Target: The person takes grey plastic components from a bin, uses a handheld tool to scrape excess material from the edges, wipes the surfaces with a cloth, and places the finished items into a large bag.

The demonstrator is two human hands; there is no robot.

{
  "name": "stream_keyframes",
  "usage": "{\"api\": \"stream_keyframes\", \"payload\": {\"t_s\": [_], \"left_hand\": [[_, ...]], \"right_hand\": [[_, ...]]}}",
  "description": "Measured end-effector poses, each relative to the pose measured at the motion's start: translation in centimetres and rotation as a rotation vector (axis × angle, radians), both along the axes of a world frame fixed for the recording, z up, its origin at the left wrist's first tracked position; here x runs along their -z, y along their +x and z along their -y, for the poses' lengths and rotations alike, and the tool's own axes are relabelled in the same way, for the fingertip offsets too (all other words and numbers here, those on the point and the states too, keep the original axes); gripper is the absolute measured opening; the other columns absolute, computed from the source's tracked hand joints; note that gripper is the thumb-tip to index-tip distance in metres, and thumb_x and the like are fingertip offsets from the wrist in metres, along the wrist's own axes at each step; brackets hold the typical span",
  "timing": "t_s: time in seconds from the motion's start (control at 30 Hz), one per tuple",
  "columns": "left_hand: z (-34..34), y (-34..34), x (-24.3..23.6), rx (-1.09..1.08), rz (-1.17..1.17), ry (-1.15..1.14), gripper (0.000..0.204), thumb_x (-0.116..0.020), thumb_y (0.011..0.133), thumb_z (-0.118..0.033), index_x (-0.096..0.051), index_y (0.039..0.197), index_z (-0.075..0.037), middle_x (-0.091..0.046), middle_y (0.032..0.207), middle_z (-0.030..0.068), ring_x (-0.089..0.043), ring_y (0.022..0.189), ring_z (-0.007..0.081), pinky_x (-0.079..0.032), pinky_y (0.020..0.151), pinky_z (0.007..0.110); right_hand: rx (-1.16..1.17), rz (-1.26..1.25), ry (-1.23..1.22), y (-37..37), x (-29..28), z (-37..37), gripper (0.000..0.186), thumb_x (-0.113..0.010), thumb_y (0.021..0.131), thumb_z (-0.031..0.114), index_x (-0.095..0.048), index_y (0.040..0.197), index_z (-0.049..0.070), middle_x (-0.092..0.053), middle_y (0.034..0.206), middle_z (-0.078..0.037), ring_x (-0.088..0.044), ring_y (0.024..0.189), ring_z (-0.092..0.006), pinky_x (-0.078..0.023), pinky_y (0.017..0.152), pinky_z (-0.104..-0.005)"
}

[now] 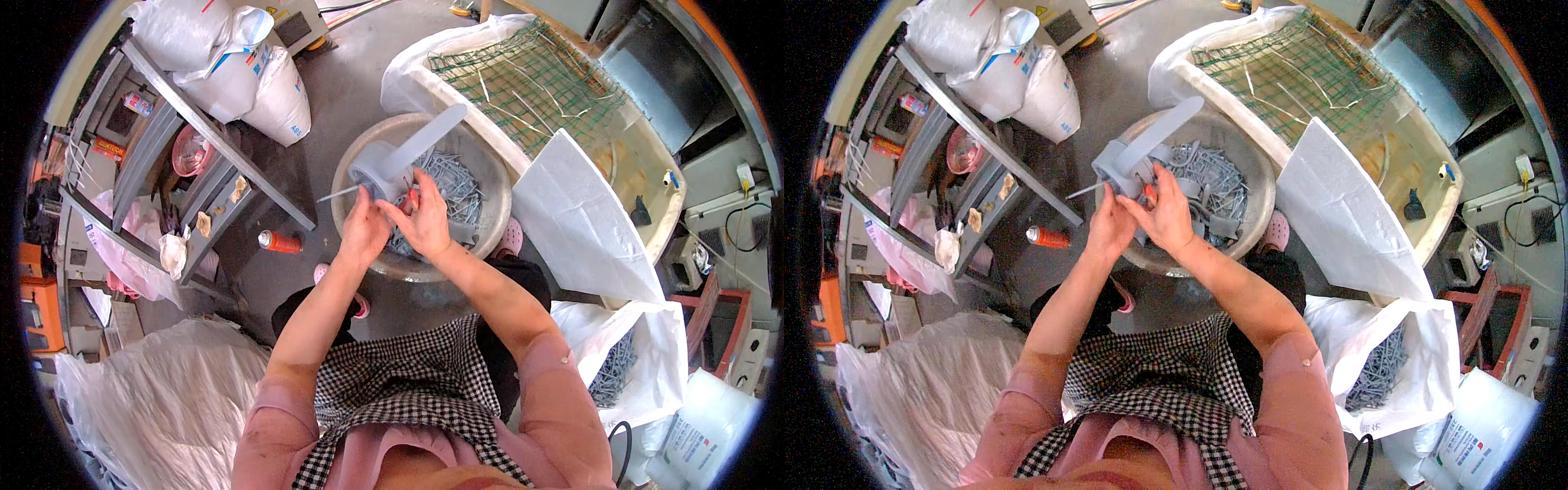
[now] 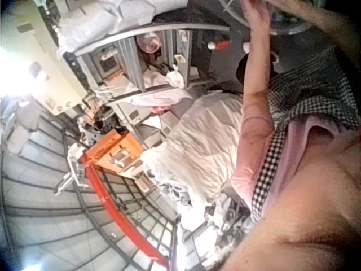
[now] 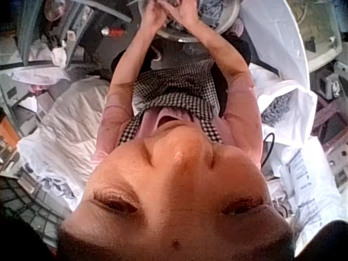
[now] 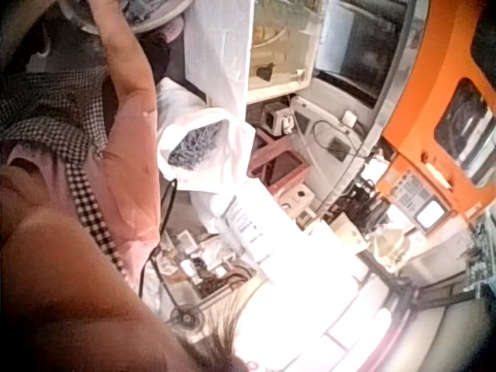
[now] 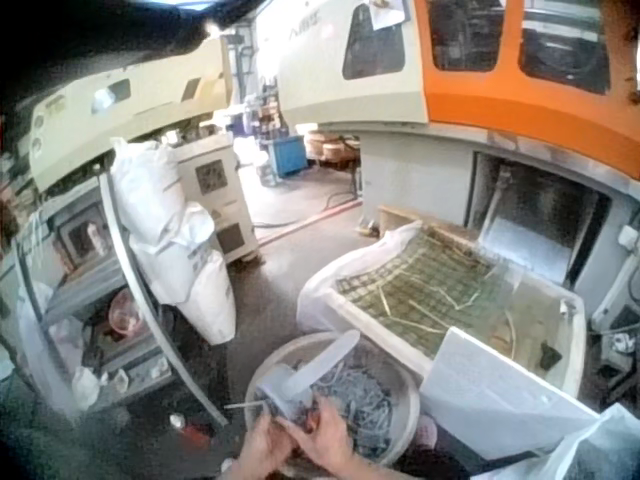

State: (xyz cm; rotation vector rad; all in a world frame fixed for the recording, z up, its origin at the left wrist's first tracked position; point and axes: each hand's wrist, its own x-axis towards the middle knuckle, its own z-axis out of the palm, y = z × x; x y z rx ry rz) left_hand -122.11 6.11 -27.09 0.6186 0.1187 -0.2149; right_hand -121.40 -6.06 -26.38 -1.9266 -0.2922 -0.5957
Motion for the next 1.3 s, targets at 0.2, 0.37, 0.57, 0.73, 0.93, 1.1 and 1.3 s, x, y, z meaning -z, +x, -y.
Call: {"api": "stream_keyframes", "payload": {"t_s": [0.2, 0.37, 0.57, 0.73, 0.93, 1.1, 1.3], "left_hand": [[-2.6, 1.7, 0.1, -0.186, -0.083, 0.116, 0.041, -0.04, 0.094, -0.037, -0.042, 0.124, -0.01, -0.047, 0.123, 0.0074, -0.044, 0.114, 0.0245, -0.037, 0.093, 0.044], [-6.1, 3.0, -1.4, -0.121, -0.124, -0.066, 0.034, -0.037, 0.094, -0.024, -0.044, 0.122, -0.007, -0.05, 0.118, 0.014, -0.049, 0.107, 0.027, -0.043, 0.087, 0.045], [-7.1, 1.0, -2.2, 0.045, -0.139, 0.135, 0.039, -0.043, 0.092, -0.026, -0.047, 0.121, 0.0, -0.057, 0.111, 0.0143, -0.056, 0.101, 0.026, -0.046, 0.088, 0.038], [-5.2, 0.2, -3.4, 0.092, 0.213, 0.54, 0.039, -0.035, 0.096, -0.033, -0.052, 0.111, -0.002, -0.057, 0.103, 0.0068, -0.054, 0.094, 0.014, -0.044, 0.084, 0.028], [-5.2, -0.6, -4.5, 0.013, 0.321, 0.768, 0.039, -0.036, 0.096, -0.034, -0.053, 0.108, -0.001, -0.056, 0.099, 0.0049, -0.052, 0.092, 0.0124, -0.042, 0.084, 0.028], [-5.7, -0.3, -3.8, 0.032, 0.156, 0.529, 0.038, -0.039, 0.095, -0.033, -0.055, 0.107, -0.002, -0.057, 0.099, 0.0049, -0.053, 0.091, 0.0125, -0.042, 0.083, 0.027], [-5.1, -0.2, -3.1, 0.12, 0.204, 0.511, 0.036, -0.04, 0.094, -0.032, -0.056, 0.107, -0.002, -0.058, 0.1, 0.0052, -0.054, 0.092, 0.0122, -0.042, 0.084, 0.026]], "right_hand": [[-0.27, -0.244, 0.028, -0.2, -1.3, 0.2, 0.066, -0.076, 0.069, 0.032, -0.045, 0.116, -0.003, -0.057, 0.096, -0.019, -0.058, 0.081, -0.0305, -0.047, 0.071, -0.0356], [-0.47, -0.483, 0.011, 0.7, 0.2, 1.7, 0.042, -0.061, 0.082, 0.026, -0.047, 0.113, 0.002, -0.055, 0.105, -0.017, -0.059, 0.086, -0.0322, -0.046, 0.074, -0.0381], [-0.494, -0.224, -0.123, 1.6, 0.2, 1.9, 0.021, -0.052, 0.085, 0.007, -0.048, 0.105, 0.0, -0.057, 0.086, -0.02, -0.056, 0.082, -0.0407, -0.045, 0.07, -0.0417], [-0.503, -0.068, -0.192, 1.5, 1.8, 2.4, 0.025, -0.05, 0.078, -0.003, -0.047, 0.102, 0.001, -0.056, 0.082, -0.022, -0.056, 0.077, -0.0419, -0.046, 0.063, -0.0427], [-0.509, -0.152, -0.125, 1.3, 0.2, 2.2, 0.021, -0.048, 0.081, 0.004, -0.048, 0.103, 0.003, -0.057, 0.071, -0.022, -0.057, 0.069, -0.0425, -0.045, 0.058, -0.04], [-0.549, -0.222, -0.201, 0.3, -0.1, 2.0, 0.016, -0.047, 0.084, 0.01, -0.052, 0.097, 0.002, -0.058, 0.073, -0.021, -0.057, 0.068, -0.0417, -0.045, 0.058, -0.0377], [-0.68, 0.031, -0.214, 0.4, 1.0, 2.4, 0.017, -0.051, 0.078, 0.008, -0.059, 0.093, 0.002, -0.062, 0.079, -0.018, -0.059, 0.071, -0.0361, -0.046, 0.064, -0.0361]]}}
